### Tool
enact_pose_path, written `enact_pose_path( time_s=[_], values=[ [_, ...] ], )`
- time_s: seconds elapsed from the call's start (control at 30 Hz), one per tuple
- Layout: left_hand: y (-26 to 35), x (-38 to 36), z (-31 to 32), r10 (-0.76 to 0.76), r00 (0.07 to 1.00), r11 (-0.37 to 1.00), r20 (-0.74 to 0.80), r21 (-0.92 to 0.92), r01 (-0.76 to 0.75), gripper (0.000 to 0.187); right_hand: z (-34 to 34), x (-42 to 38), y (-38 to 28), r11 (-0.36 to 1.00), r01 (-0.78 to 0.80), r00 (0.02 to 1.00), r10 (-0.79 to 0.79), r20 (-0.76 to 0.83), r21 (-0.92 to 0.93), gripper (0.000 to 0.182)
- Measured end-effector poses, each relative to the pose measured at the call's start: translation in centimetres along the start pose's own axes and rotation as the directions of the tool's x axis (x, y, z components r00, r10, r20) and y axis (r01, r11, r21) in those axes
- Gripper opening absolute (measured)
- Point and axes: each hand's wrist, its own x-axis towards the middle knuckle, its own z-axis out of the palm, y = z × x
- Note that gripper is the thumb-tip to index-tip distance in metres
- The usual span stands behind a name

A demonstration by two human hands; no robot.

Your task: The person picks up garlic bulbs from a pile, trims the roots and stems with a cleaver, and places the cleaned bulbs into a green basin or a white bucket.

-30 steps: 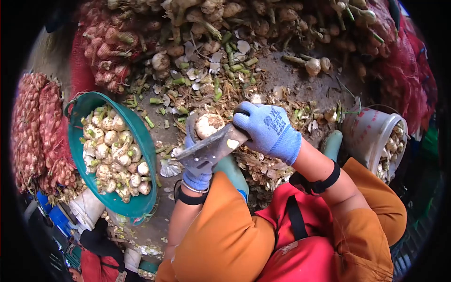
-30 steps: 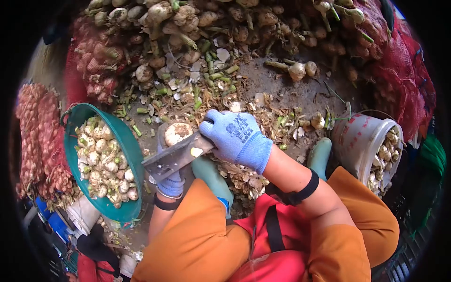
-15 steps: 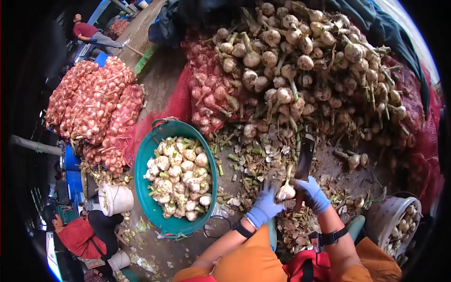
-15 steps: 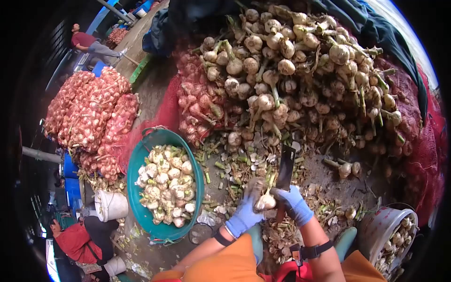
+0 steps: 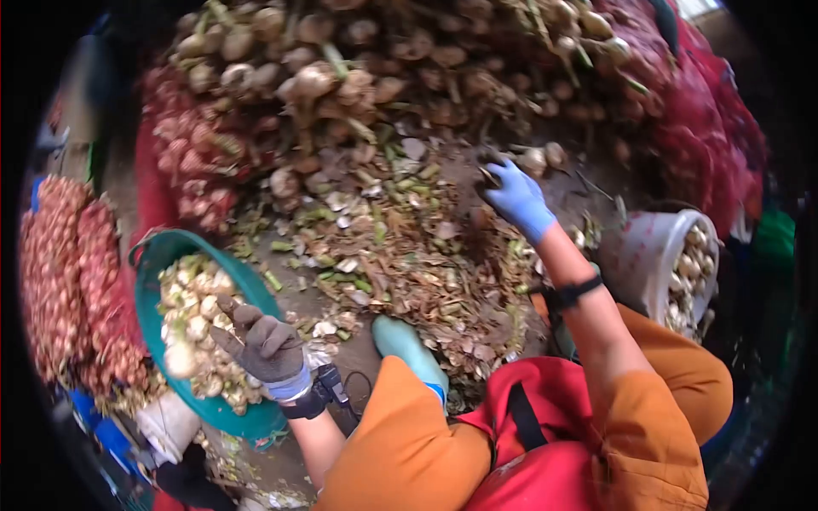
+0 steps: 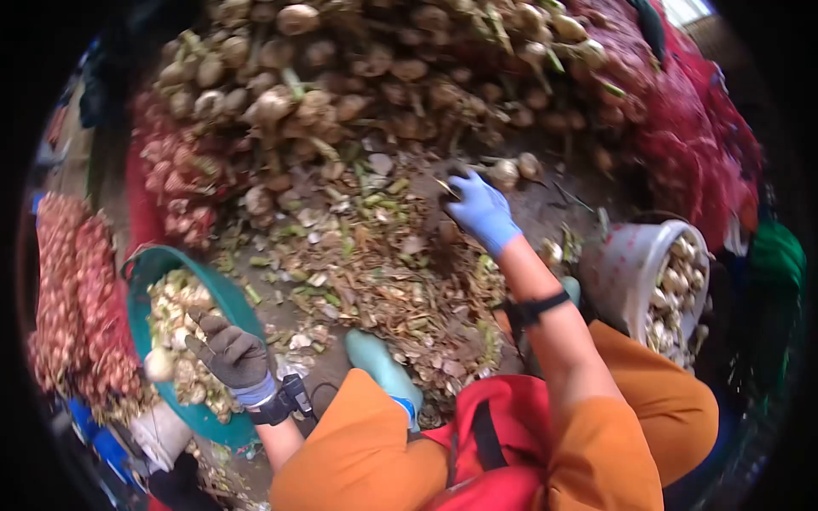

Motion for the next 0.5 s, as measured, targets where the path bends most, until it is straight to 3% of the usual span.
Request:
enact_pose_path(
  time_s=[0.07, 0.1, 0.13, 0.17, 0.23, 0.3, 0.33, 0.37, 0.4, 0.43, 0.47, 0.5],
  values=[
    [-1.8, 0.8, -1.7, 0.074, 0.971, 0.996, -0.225, 0.058, -0.063, 0.061, 1.1, 2.5, 1.6, 0.991, -0.044, 0.998, 0.048, 0.031, -0.13, 0.034],
    [-2.8, 1.5, -2.9, -0.097, 0.991, 0.981, -0.088, 0.158, 0.11, 0.056, 2.4, 3.3, 2.7, 0.976, -0.01, 1.0, 0.012, 0.007, -0.216, 0.034],
    [-3.8, 1.5, -3.3, -0.126, 0.975, 0.938, -0.181, 0.299, 0.176, 0.059, 2.6, 3.5, 2.6, 0.953, 0.024, 1.0, -0.028, -0.009, -0.302, 0.034],
    [-4.6, 1.6, -4.0, -0.177, 0.966, 0.922, -0.187, 0.312, 0.229, 0.061, 2.6, 3.4, 2.6, 0.951, 0.019, 1.0, -0.023, -0.008, -0.309, 0.034],
    [-6.4, 1.8, -6.1, -0.218, 0.955, 0.909, -0.2, 0.316, 0.274, 0.062, 1.0, 2.3, -0.2, 0.968, -0.105, 0.988, 0.128, 0.087, -0.229, 0.033],
    [-8.3, 1.4, -8.3, -0.265, 0.824, 0.852, -0.5, 0.278, 0.443, 0.062, 1.2, -1.2, -3.6, 0.998, 0.062, 0.998, -0.062, 0.004, 0.014, 0.026],
    [-10.4, 0.9, -8.4, -0.158, 0.854, 0.74, -0.495, 0.513, 0.435, 0.061, 2.4, -3.2, -4.8, 0.956, 0.24, 0.971, -0.238, -0.029, 0.169, 0.023],
    [-11.2, 0.9, -9.5, -0.188, 0.816, 0.749, -0.547, 0.457, 0.479, 0.053, 3.2, -5.5, -6.8, 0.897, 0.38, 0.924, -0.381, -0.04, 0.224, 0.023],
    [-11.3, 0.4, -11.2, -0.215, 0.776, 0.758, -0.593, 0.399, 0.515, 0.047, 3.2, -7.5, -8.8, 0.828, 0.444, 0.866, -0.494, 0.071, 0.342, 0.026],
    [-9.6, -0.8, -13.7, -0.18, 0.803, 0.508, -0.569, 0.645, 0.571, 0.044, 2.1, -8.9, -11.1, 0.798, 0.314, 0.827, -0.496, 0.265, 0.514, 0.028],
    [-9.8, -0.3, -11.7, -0.084, 0.833, 0.498, -0.547, 0.701, 0.511, 0.045, 2.9, -10.2, -11.4, 0.728, 0.193, 0.814, -0.494, 0.307, 0.658, 0.031],
    [-10.1, 0.2, -9.7, 0.013, 0.855, 0.476, -0.519, 0.755, 0.451, 0.049, 1.8, -10.3, -12.0, 0.778, 0.068, 0.828, -0.393, 0.399, 0.624, 0.031]
  ],
)
